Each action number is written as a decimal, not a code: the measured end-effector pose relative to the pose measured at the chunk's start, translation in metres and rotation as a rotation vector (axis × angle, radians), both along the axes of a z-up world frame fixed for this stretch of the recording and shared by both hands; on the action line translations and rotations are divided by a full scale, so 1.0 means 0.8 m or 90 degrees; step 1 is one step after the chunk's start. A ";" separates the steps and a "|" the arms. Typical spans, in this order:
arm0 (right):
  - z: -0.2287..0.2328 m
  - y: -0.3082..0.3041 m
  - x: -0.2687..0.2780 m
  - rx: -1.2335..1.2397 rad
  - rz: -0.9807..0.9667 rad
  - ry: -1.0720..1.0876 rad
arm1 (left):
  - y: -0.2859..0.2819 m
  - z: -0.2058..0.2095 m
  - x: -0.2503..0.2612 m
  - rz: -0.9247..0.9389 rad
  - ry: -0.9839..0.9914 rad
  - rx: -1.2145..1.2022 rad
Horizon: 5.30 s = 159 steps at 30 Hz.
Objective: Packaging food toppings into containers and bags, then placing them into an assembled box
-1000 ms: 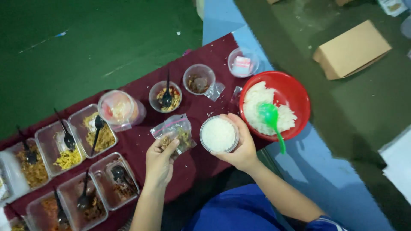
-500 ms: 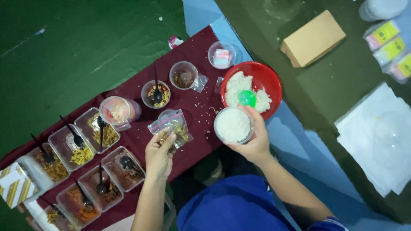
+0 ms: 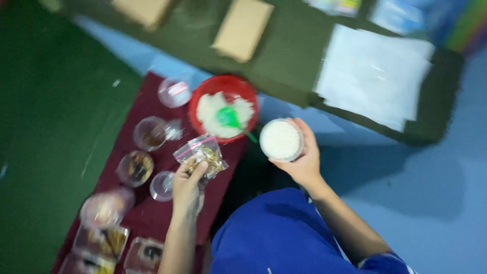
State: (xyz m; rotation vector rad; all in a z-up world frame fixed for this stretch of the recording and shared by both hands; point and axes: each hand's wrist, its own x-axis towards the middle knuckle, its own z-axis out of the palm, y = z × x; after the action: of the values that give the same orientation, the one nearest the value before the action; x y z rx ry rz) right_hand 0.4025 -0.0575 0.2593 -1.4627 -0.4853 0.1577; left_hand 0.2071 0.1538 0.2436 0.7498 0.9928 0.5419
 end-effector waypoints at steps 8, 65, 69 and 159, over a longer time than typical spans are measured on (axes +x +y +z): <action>-0.006 -0.137 0.126 -0.006 -0.177 -0.029 | -0.072 0.053 0.217 -0.135 0.020 0.024; -0.055 -0.324 0.265 -0.138 -0.551 -0.086 | -0.276 -0.013 0.680 -0.931 -0.006 0.931; -0.055 -0.361 0.257 -0.108 -0.569 -0.053 | -0.327 -0.019 0.698 -0.903 -0.004 0.966; 0.074 0.162 0.472 -0.260 0.093 -0.504 | 0.207 0.102 0.552 -0.184 0.264 1.280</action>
State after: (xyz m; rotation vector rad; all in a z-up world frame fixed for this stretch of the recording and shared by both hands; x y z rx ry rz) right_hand 0.7805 0.0721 0.3184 -1.8693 -1.2586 -0.2369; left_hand 0.6490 0.3193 0.3256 2.8015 0.3543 1.0843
